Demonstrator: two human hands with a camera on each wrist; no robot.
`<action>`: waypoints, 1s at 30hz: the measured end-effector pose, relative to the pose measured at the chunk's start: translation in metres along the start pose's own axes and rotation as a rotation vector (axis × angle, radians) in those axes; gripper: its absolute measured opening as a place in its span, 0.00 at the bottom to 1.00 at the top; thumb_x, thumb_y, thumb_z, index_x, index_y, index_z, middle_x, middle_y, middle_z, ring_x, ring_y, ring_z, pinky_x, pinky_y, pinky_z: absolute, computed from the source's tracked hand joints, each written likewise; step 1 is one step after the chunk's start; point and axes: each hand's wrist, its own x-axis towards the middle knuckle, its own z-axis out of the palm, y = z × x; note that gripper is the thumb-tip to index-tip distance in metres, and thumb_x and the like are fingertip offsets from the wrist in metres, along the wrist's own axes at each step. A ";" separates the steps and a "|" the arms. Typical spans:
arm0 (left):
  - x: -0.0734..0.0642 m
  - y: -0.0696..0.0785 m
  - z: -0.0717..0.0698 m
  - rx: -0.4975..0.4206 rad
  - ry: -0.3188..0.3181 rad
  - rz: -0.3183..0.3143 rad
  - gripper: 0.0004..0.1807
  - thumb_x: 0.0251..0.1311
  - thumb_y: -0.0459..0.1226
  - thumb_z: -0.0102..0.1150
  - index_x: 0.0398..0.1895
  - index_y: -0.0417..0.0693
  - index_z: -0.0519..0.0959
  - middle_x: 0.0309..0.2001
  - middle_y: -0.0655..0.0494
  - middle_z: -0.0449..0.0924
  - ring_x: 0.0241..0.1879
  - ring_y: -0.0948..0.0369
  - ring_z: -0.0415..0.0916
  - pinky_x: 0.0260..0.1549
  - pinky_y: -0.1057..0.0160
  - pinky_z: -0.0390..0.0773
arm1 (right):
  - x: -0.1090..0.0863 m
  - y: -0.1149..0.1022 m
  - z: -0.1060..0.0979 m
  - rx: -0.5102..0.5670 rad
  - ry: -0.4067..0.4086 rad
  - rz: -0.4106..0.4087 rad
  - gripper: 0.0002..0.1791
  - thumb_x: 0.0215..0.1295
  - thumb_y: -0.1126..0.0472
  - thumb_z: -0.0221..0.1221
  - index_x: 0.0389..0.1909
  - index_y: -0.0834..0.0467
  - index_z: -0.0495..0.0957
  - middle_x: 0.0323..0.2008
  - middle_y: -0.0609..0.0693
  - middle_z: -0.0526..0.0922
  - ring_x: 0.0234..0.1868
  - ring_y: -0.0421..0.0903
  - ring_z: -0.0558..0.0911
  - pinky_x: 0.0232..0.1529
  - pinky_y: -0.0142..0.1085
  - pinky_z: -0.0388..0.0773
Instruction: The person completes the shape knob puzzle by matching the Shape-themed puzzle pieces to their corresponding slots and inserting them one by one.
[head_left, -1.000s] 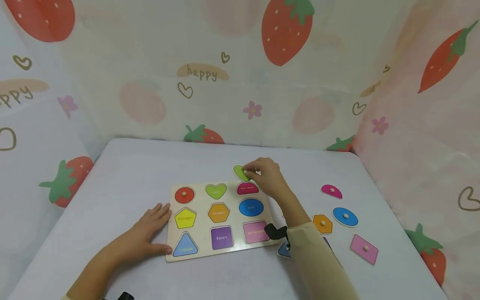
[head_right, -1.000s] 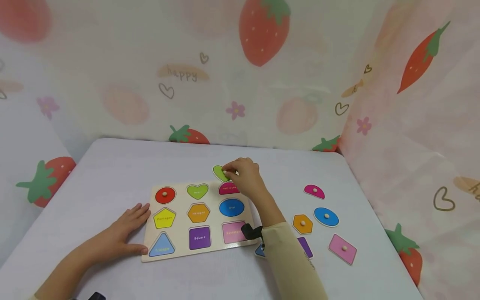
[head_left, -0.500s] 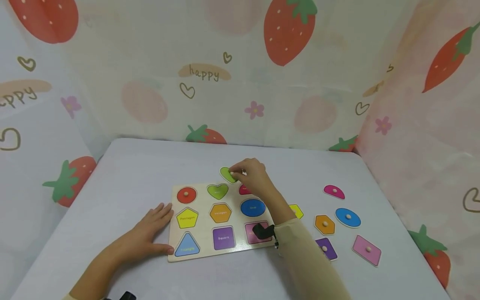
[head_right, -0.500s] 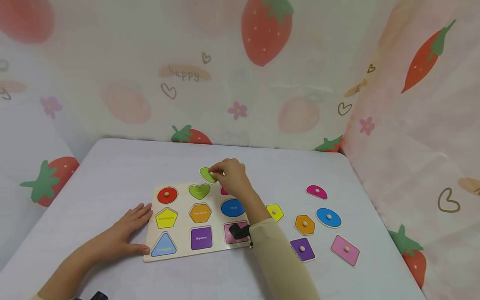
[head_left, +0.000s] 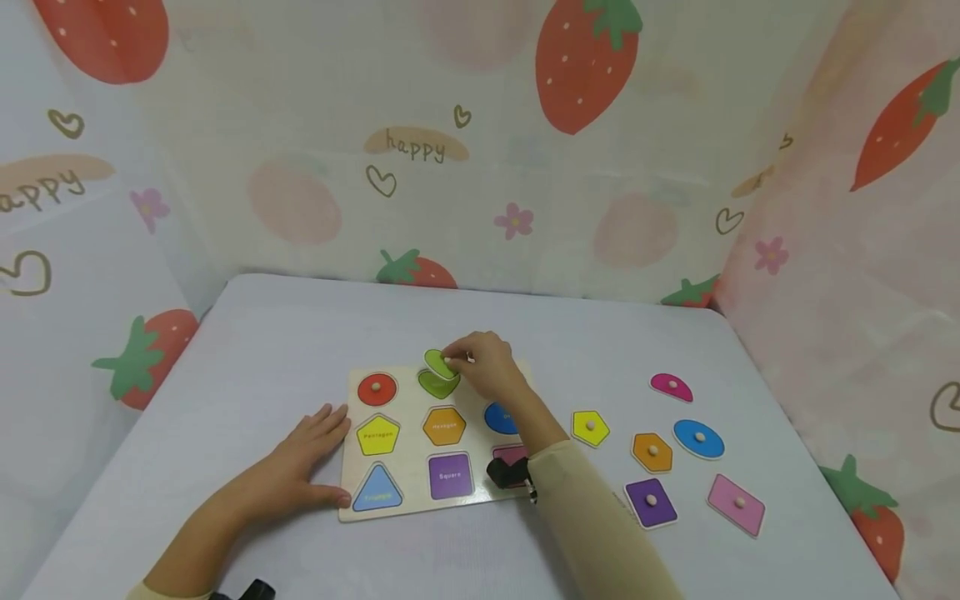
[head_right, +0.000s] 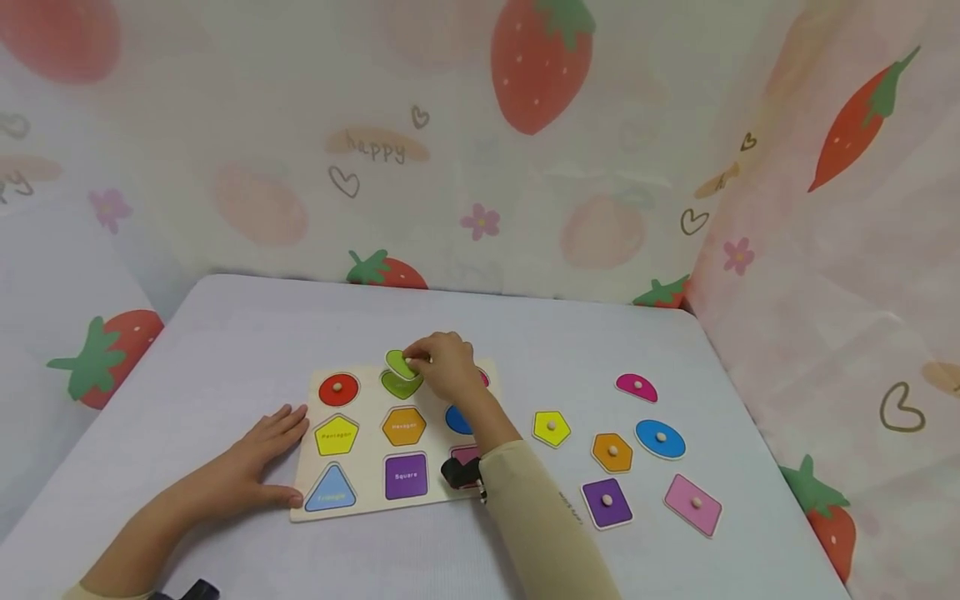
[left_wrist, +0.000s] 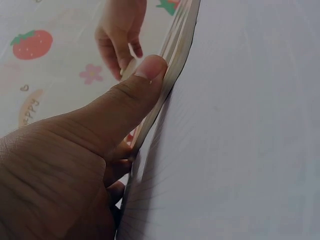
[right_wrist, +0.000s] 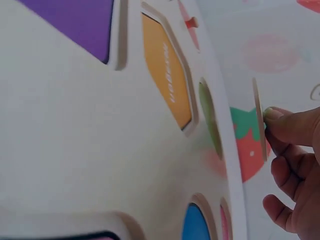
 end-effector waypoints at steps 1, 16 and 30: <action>0.000 0.000 0.000 -0.002 -0.001 0.002 0.64 0.42 0.66 0.76 0.79 0.43 0.61 0.82 0.48 0.52 0.81 0.41 0.40 0.75 0.33 0.48 | 0.000 0.000 0.002 -0.005 -0.007 0.004 0.09 0.72 0.58 0.64 0.48 0.50 0.89 0.45 0.45 0.88 0.48 0.46 0.76 0.58 0.48 0.69; 0.000 0.002 -0.001 0.003 0.003 -0.006 0.63 0.42 0.65 0.76 0.79 0.44 0.61 0.82 0.48 0.52 0.81 0.41 0.40 0.75 0.33 0.49 | 0.005 0.005 0.023 -0.054 -0.073 0.059 0.09 0.72 0.56 0.64 0.47 0.50 0.89 0.43 0.45 0.88 0.48 0.45 0.80 0.62 0.50 0.69; 0.001 0.004 -0.002 -0.003 -0.001 -0.019 0.64 0.41 0.65 0.76 0.79 0.43 0.61 0.82 0.47 0.52 0.81 0.41 0.40 0.75 0.33 0.47 | 0.007 0.006 0.029 -0.082 -0.097 0.086 0.10 0.72 0.53 0.64 0.48 0.48 0.89 0.41 0.42 0.89 0.49 0.44 0.81 0.62 0.49 0.68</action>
